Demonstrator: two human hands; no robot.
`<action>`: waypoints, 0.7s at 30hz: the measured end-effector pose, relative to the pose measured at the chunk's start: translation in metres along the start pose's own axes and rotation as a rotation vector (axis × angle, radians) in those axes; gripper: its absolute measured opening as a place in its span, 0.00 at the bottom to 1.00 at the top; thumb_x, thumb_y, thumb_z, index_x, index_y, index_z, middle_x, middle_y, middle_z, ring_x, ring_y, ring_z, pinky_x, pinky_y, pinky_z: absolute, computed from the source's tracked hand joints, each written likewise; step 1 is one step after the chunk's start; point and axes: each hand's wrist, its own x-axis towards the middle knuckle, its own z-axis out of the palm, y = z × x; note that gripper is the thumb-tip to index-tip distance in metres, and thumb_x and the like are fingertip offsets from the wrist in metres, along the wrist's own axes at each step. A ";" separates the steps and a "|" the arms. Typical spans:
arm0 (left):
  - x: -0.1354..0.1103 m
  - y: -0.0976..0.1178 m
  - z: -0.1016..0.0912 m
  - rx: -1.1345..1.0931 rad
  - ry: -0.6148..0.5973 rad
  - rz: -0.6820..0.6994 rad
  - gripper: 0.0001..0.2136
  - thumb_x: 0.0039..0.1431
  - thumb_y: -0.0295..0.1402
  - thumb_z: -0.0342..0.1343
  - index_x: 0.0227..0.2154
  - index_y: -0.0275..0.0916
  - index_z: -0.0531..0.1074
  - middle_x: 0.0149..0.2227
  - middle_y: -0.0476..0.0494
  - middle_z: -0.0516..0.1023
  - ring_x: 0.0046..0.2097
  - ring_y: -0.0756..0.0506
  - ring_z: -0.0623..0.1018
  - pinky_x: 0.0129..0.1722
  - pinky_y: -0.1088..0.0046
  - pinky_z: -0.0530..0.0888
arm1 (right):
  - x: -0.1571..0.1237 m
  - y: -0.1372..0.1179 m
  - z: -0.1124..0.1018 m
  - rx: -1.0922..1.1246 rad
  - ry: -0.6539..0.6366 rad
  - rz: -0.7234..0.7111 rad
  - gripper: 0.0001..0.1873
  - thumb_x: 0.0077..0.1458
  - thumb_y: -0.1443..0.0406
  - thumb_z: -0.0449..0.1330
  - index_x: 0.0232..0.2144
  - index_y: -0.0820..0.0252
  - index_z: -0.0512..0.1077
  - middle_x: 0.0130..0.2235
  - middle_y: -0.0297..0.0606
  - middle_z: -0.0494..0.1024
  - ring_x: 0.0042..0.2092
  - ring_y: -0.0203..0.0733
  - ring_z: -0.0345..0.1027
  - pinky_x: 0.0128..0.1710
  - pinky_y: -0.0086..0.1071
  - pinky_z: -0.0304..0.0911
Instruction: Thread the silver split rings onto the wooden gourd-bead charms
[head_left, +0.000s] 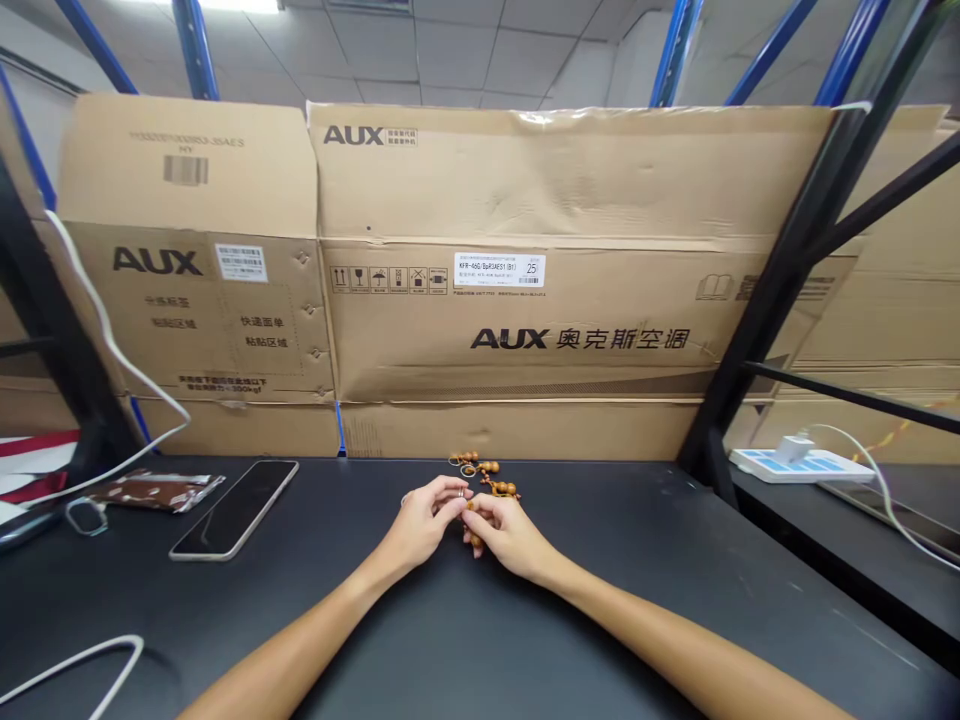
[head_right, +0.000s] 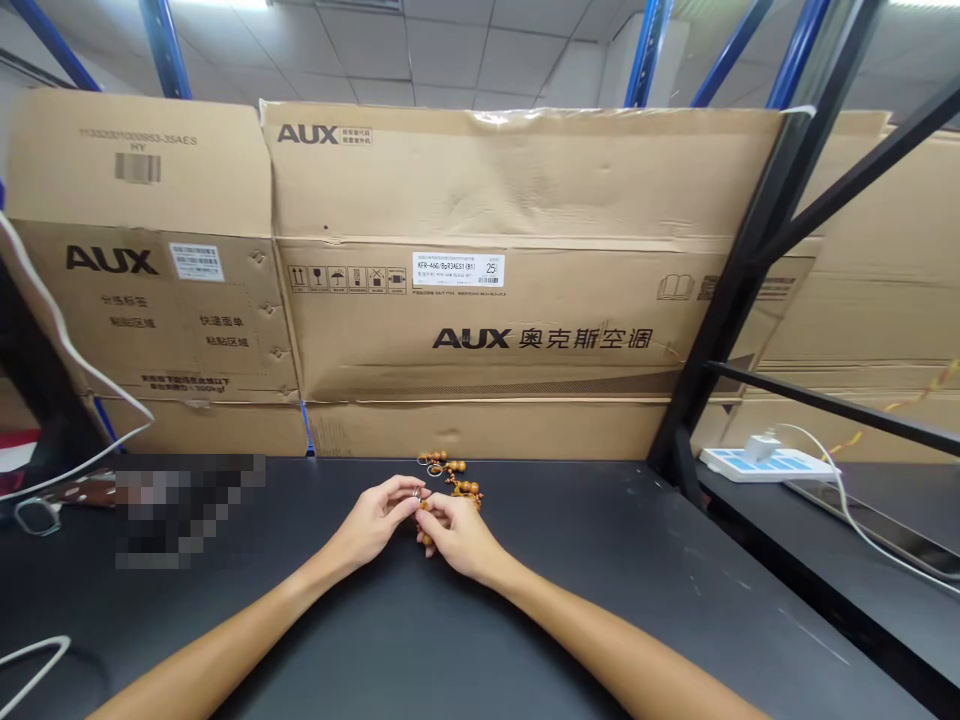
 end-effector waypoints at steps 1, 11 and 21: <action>0.000 0.000 0.000 0.009 -0.001 0.000 0.12 0.58 0.38 0.54 0.42 0.37 0.71 0.43 0.39 0.79 0.45 0.42 0.78 0.47 0.67 0.73 | -0.001 -0.001 0.000 -0.066 0.016 -0.028 0.16 0.59 0.54 0.52 0.28 0.60 0.67 0.25 0.32 0.72 0.23 0.34 0.65 0.26 0.28 0.60; -0.003 0.006 0.000 0.307 0.011 0.054 0.11 0.61 0.36 0.51 0.42 0.39 0.72 0.38 0.45 0.80 0.40 0.46 0.78 0.44 0.72 0.72 | -0.003 0.009 0.000 -0.725 0.211 -0.235 0.10 0.60 0.66 0.50 0.32 0.59 0.71 0.32 0.38 0.76 0.32 0.40 0.68 0.33 0.30 0.59; -0.008 0.014 0.006 0.590 -0.081 0.181 0.09 0.63 0.34 0.48 0.42 0.41 0.72 0.36 0.47 0.79 0.37 0.46 0.76 0.41 0.72 0.69 | -0.004 0.012 -0.001 -0.807 0.272 -0.206 0.10 0.58 0.71 0.50 0.30 0.59 0.70 0.30 0.37 0.76 0.32 0.40 0.67 0.33 0.30 0.58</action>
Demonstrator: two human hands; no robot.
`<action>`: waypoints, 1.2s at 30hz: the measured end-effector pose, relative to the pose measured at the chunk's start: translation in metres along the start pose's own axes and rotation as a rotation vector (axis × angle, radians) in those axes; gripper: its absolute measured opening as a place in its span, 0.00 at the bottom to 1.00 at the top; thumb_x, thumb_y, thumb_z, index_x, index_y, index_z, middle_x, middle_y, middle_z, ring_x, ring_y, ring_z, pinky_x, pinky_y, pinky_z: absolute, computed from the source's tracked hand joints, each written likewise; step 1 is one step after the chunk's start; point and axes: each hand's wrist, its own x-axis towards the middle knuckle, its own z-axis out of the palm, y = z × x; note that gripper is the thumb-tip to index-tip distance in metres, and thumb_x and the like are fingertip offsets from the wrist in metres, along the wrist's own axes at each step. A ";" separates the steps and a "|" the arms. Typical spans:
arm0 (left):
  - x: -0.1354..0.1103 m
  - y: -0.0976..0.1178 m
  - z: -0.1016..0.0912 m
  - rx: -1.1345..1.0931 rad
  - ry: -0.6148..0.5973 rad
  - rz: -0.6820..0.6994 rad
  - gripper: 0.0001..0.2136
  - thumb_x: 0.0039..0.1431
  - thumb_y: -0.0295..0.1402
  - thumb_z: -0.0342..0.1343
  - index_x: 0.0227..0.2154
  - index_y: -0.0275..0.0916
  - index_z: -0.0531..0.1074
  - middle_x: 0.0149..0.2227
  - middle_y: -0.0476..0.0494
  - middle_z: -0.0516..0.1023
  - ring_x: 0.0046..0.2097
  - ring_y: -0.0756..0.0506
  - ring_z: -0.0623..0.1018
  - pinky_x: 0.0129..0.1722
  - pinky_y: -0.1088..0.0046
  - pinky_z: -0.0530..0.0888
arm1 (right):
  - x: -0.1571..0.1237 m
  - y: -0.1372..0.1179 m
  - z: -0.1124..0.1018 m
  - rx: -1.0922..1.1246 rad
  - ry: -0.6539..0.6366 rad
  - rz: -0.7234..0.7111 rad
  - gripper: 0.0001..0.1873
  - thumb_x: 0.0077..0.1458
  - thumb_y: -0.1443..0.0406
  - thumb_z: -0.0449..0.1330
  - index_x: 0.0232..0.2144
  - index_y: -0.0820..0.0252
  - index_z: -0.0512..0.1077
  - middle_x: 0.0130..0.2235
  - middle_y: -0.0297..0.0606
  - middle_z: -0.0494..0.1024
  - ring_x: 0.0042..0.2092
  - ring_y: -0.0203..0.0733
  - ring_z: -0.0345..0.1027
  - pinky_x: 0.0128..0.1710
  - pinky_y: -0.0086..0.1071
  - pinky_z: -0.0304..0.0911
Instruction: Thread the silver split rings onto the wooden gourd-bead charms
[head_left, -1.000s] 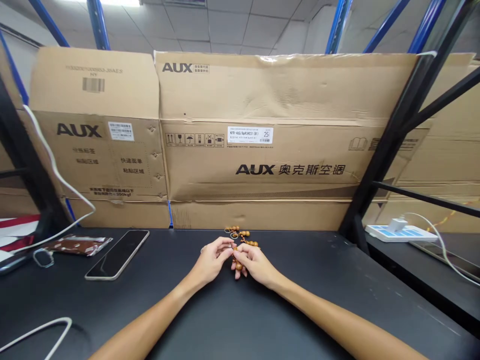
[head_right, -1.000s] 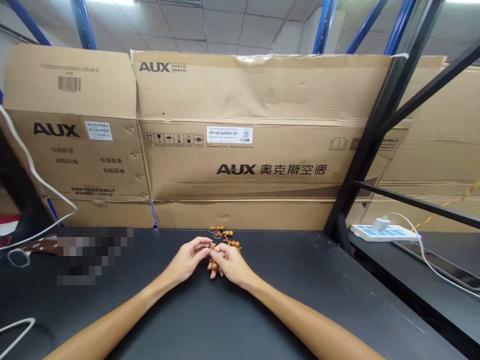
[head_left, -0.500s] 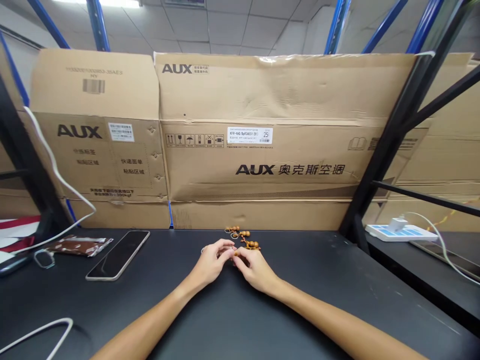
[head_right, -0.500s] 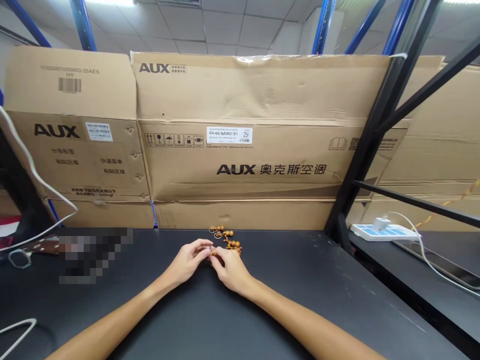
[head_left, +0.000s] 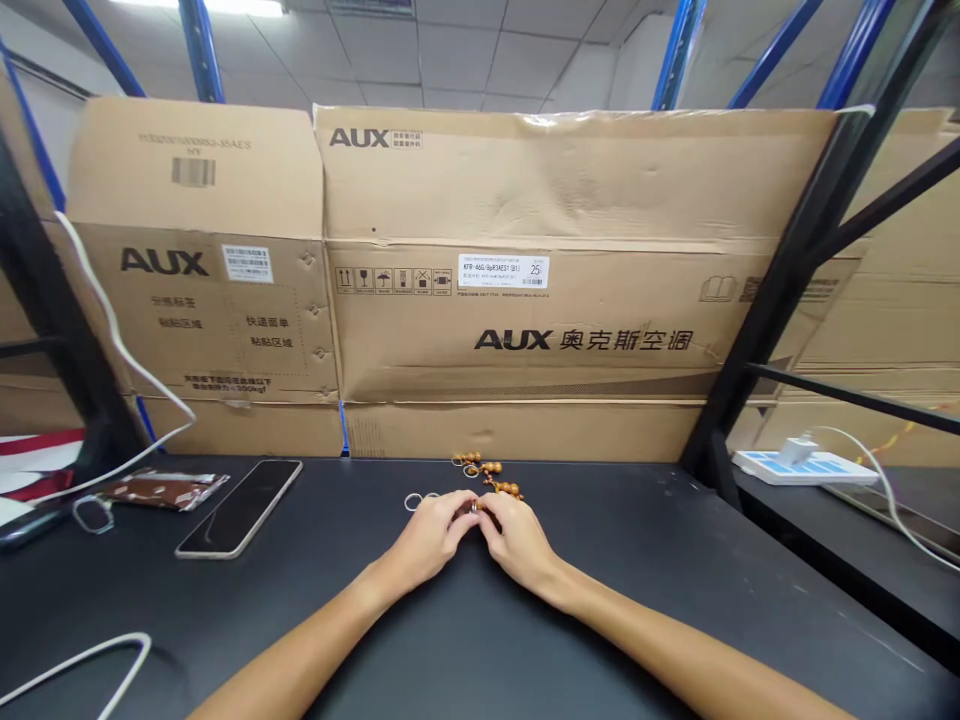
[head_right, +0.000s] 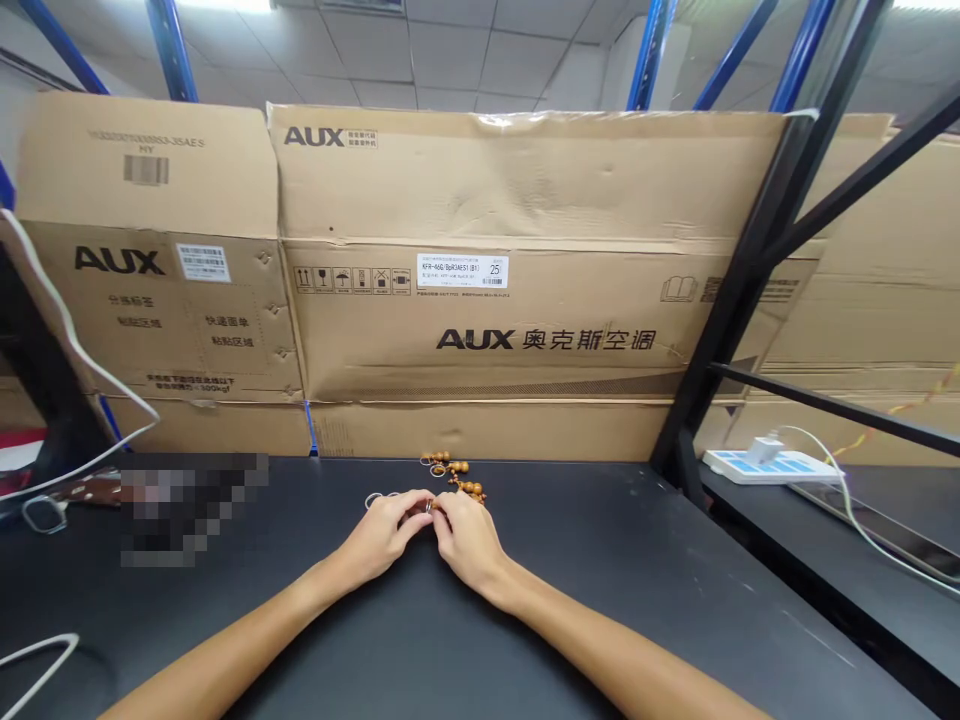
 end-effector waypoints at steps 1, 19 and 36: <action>0.000 -0.001 0.001 -0.002 -0.001 0.006 0.09 0.63 0.34 0.48 0.43 0.42 0.71 0.37 0.47 0.79 0.37 0.46 0.76 0.40 0.72 0.69 | 0.000 0.000 0.000 0.017 0.007 0.004 0.10 0.58 0.71 0.50 0.30 0.59 0.70 0.31 0.37 0.76 0.32 0.39 0.67 0.33 0.30 0.58; -0.004 0.000 0.005 -0.149 0.051 0.012 0.08 0.63 0.32 0.48 0.42 0.40 0.68 0.36 0.46 0.77 0.37 0.47 0.76 0.40 0.71 0.70 | 0.004 -0.006 -0.007 0.250 0.072 0.051 0.10 0.58 0.67 0.52 0.31 0.59 0.73 0.32 0.38 0.77 0.33 0.39 0.69 0.35 0.31 0.62; 0.000 0.010 -0.005 -0.092 0.077 -0.048 0.10 0.60 0.37 0.51 0.39 0.39 0.74 0.29 0.48 0.76 0.30 0.50 0.73 0.32 0.76 0.69 | 0.008 0.002 -0.002 0.654 -0.046 0.158 0.09 0.56 0.61 0.54 0.29 0.60 0.70 0.24 0.31 0.70 0.26 0.35 0.63 0.28 0.28 0.60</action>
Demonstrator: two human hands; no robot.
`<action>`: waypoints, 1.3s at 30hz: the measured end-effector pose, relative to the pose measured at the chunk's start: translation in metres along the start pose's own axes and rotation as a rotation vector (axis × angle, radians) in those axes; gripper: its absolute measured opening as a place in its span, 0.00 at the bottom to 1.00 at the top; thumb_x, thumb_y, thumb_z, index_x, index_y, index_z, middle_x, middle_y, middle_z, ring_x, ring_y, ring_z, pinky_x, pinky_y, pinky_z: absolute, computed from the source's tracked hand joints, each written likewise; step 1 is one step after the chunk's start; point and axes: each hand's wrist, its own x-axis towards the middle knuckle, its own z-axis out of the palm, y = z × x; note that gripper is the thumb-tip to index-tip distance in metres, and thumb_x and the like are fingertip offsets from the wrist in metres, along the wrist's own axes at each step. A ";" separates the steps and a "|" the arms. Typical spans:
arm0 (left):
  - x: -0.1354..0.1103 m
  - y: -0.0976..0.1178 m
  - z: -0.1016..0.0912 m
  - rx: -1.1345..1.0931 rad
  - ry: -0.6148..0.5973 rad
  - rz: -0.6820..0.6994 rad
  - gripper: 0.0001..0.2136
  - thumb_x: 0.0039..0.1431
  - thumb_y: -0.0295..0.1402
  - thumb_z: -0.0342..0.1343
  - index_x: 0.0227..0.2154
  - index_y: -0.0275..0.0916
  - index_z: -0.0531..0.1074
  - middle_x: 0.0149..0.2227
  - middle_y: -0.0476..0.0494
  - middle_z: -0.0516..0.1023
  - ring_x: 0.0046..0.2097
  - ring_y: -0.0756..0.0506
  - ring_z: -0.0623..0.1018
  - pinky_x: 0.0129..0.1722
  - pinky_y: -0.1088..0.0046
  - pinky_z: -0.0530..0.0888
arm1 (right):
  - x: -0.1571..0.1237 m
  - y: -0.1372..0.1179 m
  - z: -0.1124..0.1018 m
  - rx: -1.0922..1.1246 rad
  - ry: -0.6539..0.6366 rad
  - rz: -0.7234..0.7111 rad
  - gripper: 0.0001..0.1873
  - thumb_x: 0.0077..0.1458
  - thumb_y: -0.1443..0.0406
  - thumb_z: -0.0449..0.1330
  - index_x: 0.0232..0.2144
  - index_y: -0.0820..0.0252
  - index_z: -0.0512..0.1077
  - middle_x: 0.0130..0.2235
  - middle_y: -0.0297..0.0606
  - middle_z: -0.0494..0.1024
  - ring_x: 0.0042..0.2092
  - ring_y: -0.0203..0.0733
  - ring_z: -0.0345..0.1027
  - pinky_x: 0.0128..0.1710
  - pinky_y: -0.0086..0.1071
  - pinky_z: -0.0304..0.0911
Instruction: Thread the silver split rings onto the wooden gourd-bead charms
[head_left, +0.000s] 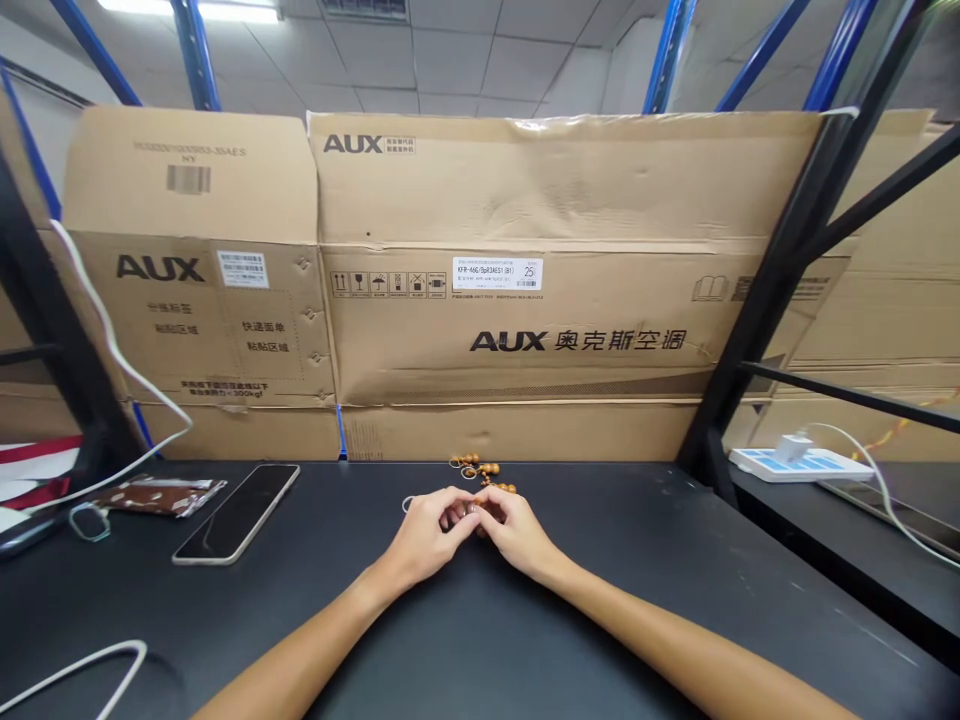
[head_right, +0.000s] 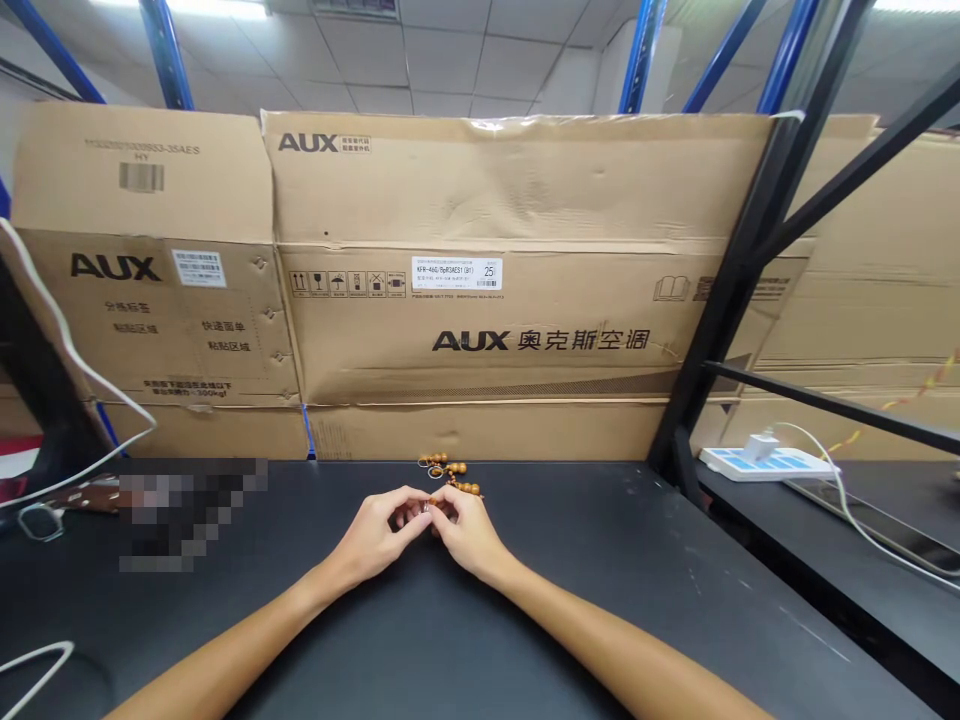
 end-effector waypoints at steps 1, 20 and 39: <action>0.000 0.000 0.000 -0.015 0.001 -0.011 0.10 0.60 0.37 0.51 0.38 0.39 0.74 0.29 0.48 0.77 0.30 0.50 0.74 0.32 0.76 0.69 | 0.000 0.000 0.000 -0.007 0.004 0.004 0.09 0.56 0.61 0.54 0.29 0.60 0.70 0.24 0.31 0.70 0.26 0.35 0.64 0.28 0.28 0.60; 0.002 -0.006 0.000 0.003 -0.037 -0.008 0.09 0.58 0.35 0.52 0.39 0.40 0.74 0.28 0.49 0.76 0.29 0.50 0.72 0.32 0.76 0.68 | 0.000 -0.002 -0.001 -0.127 0.061 -0.014 0.10 0.57 0.62 0.53 0.29 0.59 0.70 0.26 0.33 0.72 0.27 0.36 0.65 0.29 0.29 0.61; 0.004 -0.018 -0.004 0.157 -0.052 -0.040 0.07 0.54 0.34 0.56 0.34 0.39 0.75 0.31 0.46 0.78 0.32 0.46 0.74 0.33 0.74 0.68 | -0.001 -0.004 -0.002 -0.072 0.090 -0.027 0.11 0.59 0.60 0.52 0.29 0.59 0.69 0.25 0.32 0.70 0.27 0.36 0.64 0.30 0.29 0.61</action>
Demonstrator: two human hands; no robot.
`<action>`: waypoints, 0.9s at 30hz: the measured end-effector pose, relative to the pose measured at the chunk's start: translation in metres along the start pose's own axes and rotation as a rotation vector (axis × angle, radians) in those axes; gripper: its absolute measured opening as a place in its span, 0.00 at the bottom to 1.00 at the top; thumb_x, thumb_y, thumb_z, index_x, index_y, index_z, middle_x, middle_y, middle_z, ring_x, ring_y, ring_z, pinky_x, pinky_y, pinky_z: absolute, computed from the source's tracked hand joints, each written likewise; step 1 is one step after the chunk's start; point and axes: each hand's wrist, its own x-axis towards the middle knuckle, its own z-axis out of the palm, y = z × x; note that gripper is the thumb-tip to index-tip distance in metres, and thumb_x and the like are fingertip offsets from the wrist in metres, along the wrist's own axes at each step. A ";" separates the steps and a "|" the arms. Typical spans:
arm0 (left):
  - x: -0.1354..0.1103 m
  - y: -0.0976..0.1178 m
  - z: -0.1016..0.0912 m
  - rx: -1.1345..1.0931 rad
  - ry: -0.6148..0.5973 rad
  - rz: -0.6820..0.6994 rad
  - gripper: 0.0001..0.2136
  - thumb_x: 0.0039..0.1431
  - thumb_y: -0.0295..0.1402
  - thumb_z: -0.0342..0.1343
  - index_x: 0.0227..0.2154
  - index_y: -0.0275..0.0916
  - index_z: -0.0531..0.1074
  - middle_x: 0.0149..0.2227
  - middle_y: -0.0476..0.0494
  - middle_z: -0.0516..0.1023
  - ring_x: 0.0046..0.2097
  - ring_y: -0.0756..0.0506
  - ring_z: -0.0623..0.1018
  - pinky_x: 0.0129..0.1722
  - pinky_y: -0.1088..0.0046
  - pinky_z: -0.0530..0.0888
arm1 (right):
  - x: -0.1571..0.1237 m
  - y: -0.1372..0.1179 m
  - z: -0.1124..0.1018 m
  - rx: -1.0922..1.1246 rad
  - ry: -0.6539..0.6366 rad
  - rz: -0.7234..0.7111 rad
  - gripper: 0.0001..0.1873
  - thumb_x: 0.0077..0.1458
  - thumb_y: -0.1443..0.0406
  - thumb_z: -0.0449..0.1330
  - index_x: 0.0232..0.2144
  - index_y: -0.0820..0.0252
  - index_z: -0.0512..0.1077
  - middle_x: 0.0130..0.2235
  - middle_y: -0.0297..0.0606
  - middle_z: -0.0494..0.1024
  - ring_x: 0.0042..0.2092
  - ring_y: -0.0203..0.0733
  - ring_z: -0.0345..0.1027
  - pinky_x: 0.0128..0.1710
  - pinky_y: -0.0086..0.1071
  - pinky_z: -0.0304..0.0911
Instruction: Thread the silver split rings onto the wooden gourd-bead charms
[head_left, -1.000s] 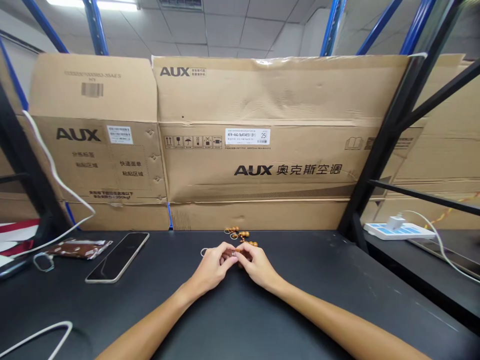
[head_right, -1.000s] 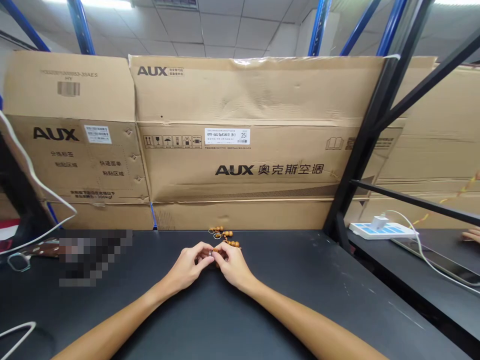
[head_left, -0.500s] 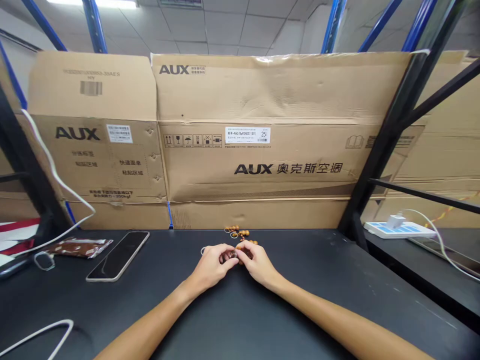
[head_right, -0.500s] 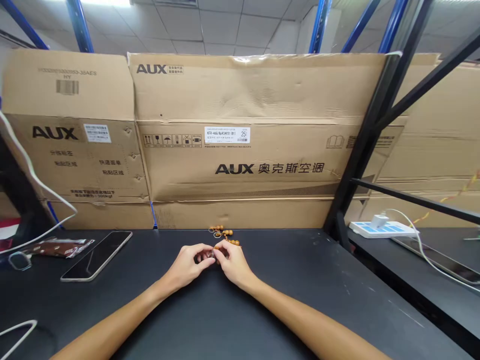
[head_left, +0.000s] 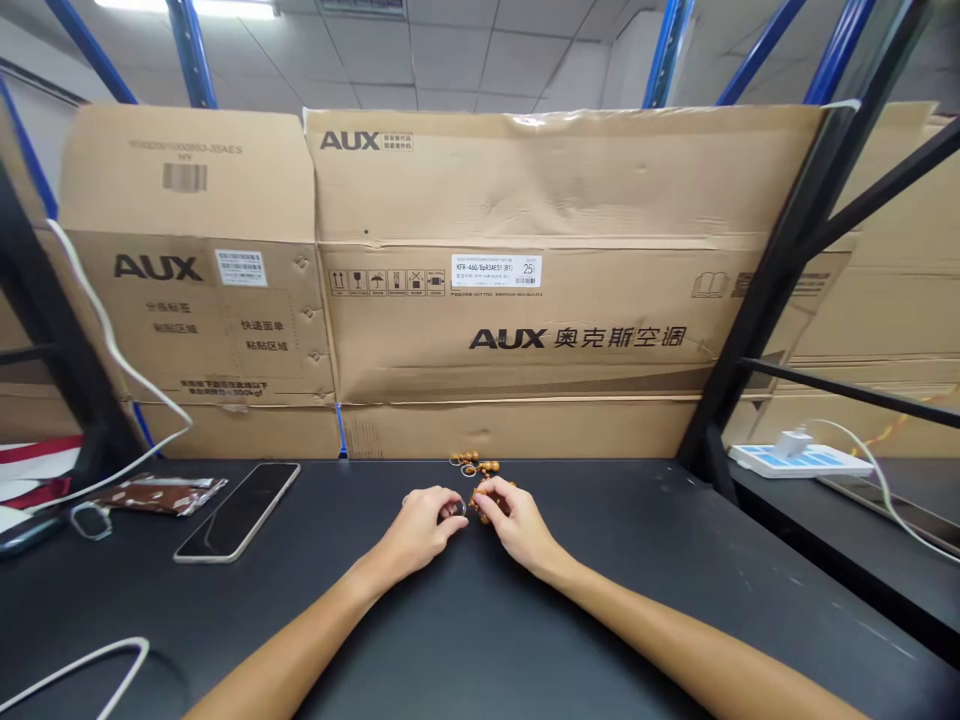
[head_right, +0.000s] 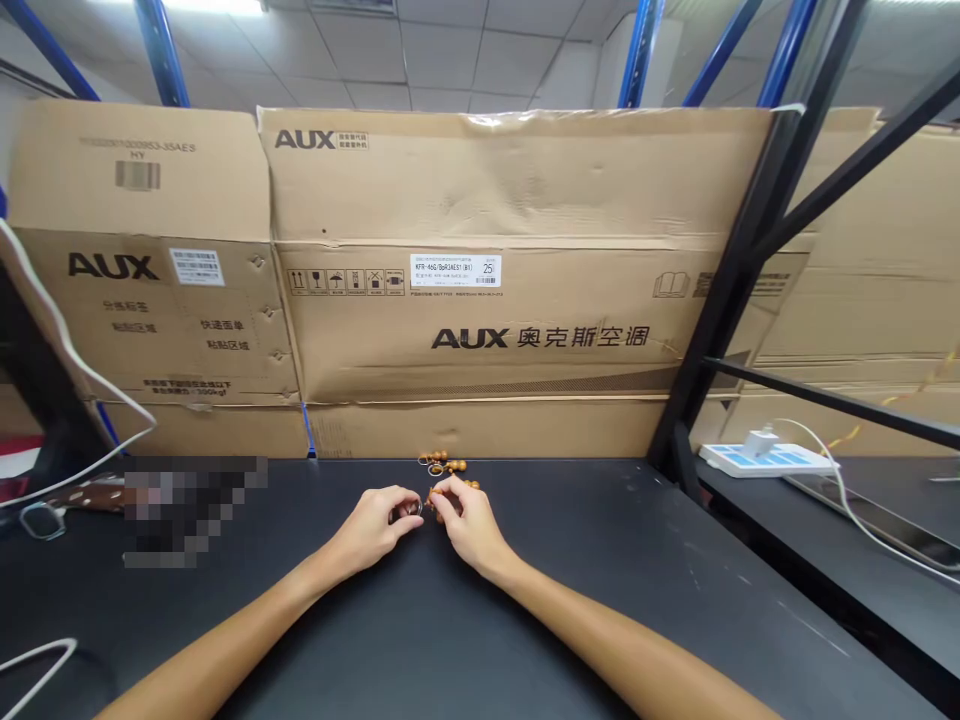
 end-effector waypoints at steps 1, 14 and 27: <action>0.000 -0.003 -0.001 -0.002 0.004 -0.002 0.07 0.54 0.33 0.57 0.35 0.38 0.75 0.31 0.46 0.77 0.32 0.46 0.75 0.34 0.74 0.68 | -0.001 -0.002 0.000 -0.004 -0.011 0.001 0.11 0.59 0.60 0.52 0.29 0.59 0.68 0.24 0.31 0.70 0.27 0.36 0.64 0.29 0.28 0.61; -0.002 -0.029 -0.012 0.481 0.070 0.041 0.08 0.58 0.36 0.54 0.36 0.38 0.73 0.35 0.43 0.74 0.40 0.41 0.71 0.41 0.65 0.66 | -0.005 0.001 -0.002 -0.790 0.002 -0.202 0.05 0.57 0.65 0.56 0.31 0.58 0.72 0.33 0.39 0.75 0.37 0.44 0.63 0.37 0.35 0.55; -0.002 -0.038 -0.006 0.490 0.100 0.018 0.06 0.61 0.34 0.51 0.36 0.37 0.70 0.39 0.42 0.72 0.42 0.42 0.70 0.42 0.64 0.64 | 0.018 0.017 -0.027 -1.016 0.029 -0.124 0.11 0.57 0.65 0.54 0.41 0.58 0.71 0.45 0.42 0.72 0.47 0.48 0.59 0.43 0.37 0.52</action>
